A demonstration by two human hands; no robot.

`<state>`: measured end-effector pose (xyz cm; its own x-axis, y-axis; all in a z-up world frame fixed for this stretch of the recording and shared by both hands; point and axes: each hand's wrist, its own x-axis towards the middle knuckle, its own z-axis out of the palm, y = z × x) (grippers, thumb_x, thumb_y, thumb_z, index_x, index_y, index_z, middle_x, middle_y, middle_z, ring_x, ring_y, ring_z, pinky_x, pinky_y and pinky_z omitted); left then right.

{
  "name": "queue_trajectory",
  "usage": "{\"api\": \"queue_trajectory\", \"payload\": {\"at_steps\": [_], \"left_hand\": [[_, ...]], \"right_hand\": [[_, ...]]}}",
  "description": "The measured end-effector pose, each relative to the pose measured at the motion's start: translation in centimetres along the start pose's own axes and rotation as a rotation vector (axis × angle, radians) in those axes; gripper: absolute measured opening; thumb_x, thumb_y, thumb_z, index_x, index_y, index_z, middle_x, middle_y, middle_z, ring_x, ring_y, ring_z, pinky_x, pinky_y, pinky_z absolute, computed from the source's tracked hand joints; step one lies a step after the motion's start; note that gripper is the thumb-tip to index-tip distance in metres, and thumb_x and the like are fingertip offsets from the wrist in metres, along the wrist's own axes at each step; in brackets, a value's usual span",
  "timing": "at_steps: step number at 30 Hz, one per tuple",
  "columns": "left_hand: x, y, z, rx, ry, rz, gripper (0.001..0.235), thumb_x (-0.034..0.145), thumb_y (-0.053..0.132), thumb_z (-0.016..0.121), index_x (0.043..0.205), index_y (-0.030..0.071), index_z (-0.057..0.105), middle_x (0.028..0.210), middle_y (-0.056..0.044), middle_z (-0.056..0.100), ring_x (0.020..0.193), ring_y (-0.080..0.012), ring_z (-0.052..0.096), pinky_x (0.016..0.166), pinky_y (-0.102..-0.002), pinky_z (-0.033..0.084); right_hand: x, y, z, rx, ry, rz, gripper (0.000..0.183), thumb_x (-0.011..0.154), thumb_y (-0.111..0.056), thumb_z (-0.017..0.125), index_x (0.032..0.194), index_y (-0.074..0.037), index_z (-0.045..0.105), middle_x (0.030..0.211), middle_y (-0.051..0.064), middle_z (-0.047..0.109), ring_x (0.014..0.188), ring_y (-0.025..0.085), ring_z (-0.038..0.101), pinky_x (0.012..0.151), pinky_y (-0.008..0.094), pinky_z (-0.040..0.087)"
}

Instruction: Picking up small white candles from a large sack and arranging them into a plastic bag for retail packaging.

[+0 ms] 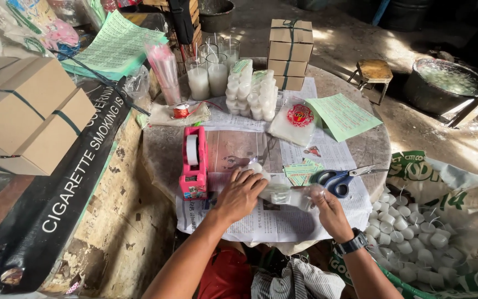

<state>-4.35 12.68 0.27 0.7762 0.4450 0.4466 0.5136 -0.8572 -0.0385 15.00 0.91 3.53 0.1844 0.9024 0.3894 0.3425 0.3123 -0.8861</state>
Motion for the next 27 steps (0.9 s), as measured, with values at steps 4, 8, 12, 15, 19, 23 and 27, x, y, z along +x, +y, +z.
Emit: {"api": "queue_trajectory", "payload": {"at_steps": [4,8,12,15,19,23,27], "left_hand": [[0.5,-0.1,-3.5,-0.063,-0.108,0.012,0.034,0.074,0.017,0.047,0.108,0.014,0.047,0.1,-0.01,0.058,0.101,-0.0253,0.051,0.091,-0.045,0.03],[1.1,-0.2,-9.0,-0.295,-0.454,-0.099,0.038,0.071,0.016,0.049,0.108,0.007,0.049,0.098,-0.019,0.059,0.098,-0.0351,0.054,0.087,-0.048,0.036],[1.8,-1.2,-12.6,-0.378,-0.653,-0.17,0.042,0.069,0.023,0.05,0.108,0.01,0.048,0.101,-0.018,0.059,0.099,-0.0374,0.054,0.086,-0.05,0.038],[1.1,-2.4,-10.0,-0.462,-0.727,-0.189,0.042,0.067,0.023,0.053,0.108,0.011,0.052,0.103,-0.019,0.059,0.1,-0.0376,0.054,0.087,-0.049,0.04],[1.0,-2.5,-7.7,-0.309,-0.625,-0.247,0.039,0.071,0.018,0.048,0.11,0.013,0.053,0.102,-0.018,0.057,0.096,-0.0368,0.055,0.084,-0.047,0.042],[-0.2,-1.7,-6.4,-0.189,-0.329,-0.288,0.03,0.073,0.021,0.05,0.103,0.016,0.054,0.1,-0.009,0.053,0.091,-0.0319,0.055,0.076,-0.043,0.046],[-3.0,-1.9,-4.2,-0.083,0.062,-0.295,0.032,0.069,0.022,0.055,0.101,0.021,0.055,0.096,-0.001,0.052,0.082,-0.0249,0.058,0.067,-0.04,0.05]], "right_hand": [[1.0,6.2,-2.1,0.117,0.146,0.246,0.034,0.092,-0.027,0.04,0.091,-0.002,0.063,0.076,0.011,0.061,0.075,0.018,0.052,0.072,0.034,0.043],[2.1,3.7,-0.1,0.54,0.137,0.636,0.031,0.09,-0.025,0.044,0.109,-0.004,0.055,0.097,0.014,0.058,0.089,0.023,0.052,0.079,0.042,0.041],[2.3,2.7,1.4,0.733,0.101,0.826,0.033,0.086,-0.026,0.047,0.112,-0.006,0.052,0.103,0.018,0.055,0.091,0.03,0.054,0.076,0.045,0.043],[2.0,2.4,1.9,0.568,0.11,0.811,0.035,0.086,-0.023,0.051,0.111,0.001,0.053,0.098,0.022,0.058,0.088,0.03,0.056,0.073,0.041,0.045],[3.4,2.5,1.4,-0.06,-0.019,0.547,0.036,0.087,-0.031,0.045,0.102,-0.002,0.058,0.087,0.02,0.062,0.083,0.034,0.059,0.069,0.044,0.048],[3.0,3.0,0.1,-0.638,-0.062,0.188,0.027,0.085,-0.025,0.044,0.094,-0.006,0.06,0.078,0.014,0.066,0.076,0.035,0.062,0.066,0.043,0.049],[2.5,5.4,-2.9,-0.924,0.065,0.073,0.019,0.083,-0.029,0.047,0.096,-0.022,0.059,0.07,0.008,0.064,0.069,0.029,0.062,0.061,0.039,0.05]]}}
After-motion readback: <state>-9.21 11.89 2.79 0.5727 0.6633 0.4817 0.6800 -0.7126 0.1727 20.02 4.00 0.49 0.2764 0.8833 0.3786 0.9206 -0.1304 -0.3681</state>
